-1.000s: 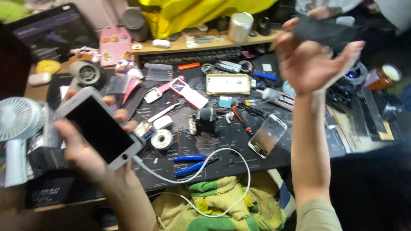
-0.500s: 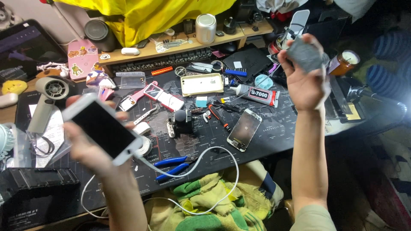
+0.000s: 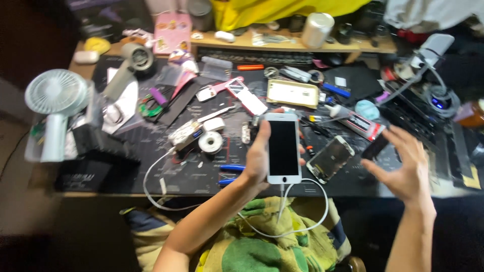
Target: The person disassembles a white smartphone, removes the back cover, and detaches the battery connector. They then place a new battery into the chassis, reconnect the battery, and reassemble the phone. The workspace is cluttered with tools and spare parts.
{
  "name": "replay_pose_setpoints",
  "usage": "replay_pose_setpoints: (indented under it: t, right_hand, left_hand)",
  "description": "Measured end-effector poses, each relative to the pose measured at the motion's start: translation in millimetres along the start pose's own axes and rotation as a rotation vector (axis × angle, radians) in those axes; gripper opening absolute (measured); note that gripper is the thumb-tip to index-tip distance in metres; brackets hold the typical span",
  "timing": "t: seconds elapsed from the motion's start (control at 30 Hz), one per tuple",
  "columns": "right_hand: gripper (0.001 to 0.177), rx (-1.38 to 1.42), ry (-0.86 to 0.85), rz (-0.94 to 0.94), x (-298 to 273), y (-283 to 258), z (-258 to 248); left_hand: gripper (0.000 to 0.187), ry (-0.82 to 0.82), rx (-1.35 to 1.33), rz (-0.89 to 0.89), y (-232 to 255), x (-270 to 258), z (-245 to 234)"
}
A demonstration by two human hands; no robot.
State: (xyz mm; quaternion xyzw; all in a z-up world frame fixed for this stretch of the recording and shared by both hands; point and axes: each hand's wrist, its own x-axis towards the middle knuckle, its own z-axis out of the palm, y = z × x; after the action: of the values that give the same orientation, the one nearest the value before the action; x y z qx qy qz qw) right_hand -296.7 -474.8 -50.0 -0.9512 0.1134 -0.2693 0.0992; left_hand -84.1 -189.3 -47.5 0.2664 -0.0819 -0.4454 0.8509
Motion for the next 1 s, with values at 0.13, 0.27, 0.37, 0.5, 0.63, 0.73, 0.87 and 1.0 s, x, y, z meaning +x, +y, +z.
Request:
replay_pose_setpoints:
  t: [0.13,0.27,0.37,0.5,0.63,0.73,0.87,1.0]
  right_hand:
    - [0.088,0.004,-0.153,0.107,-15.4,-3.3,1.2]
    - [0.083,0.039,-0.200,0.126,-18.6,-7.5,8.3]
    - [0.073,0.089,-0.143,0.076,-12.7,-42.0,13.8]
    - [0.058,0.383,0.002,-0.206,-13.1,-114.5,28.6]
    - [0.038,0.377,0.187,-0.360,21.9,-169.6,34.6]
    - [0.023,0.311,0.235,-0.539,44.4,-176.8,29.9]
    - [0.015,0.275,0.343,-0.667,51.0,-174.2,36.0]
    - [0.022,0.310,0.515,-0.674,46.6,-157.4,54.2]
  left_hand:
    - [0.064,-0.058,-0.152,0.040,-6.6,3.5,-7.9]
    - [0.062,-0.028,-0.118,0.044,-4.3,4.6,-9.5]
    - [0.062,-0.006,-0.100,0.065,-2.8,6.1,-8.8]
    - [0.057,-0.038,-0.196,0.058,-14.8,13.6,-18.3]
    - [0.056,-0.002,-0.121,0.041,-24.2,21.9,-31.4]
    - [0.058,-0.062,-0.109,0.079,-22.5,23.8,-39.6]
    - [0.065,-0.113,-0.059,0.119,-19.1,22.6,-37.2]
    - [0.069,-0.136,-0.105,0.114,-21.1,17.6,-26.2]
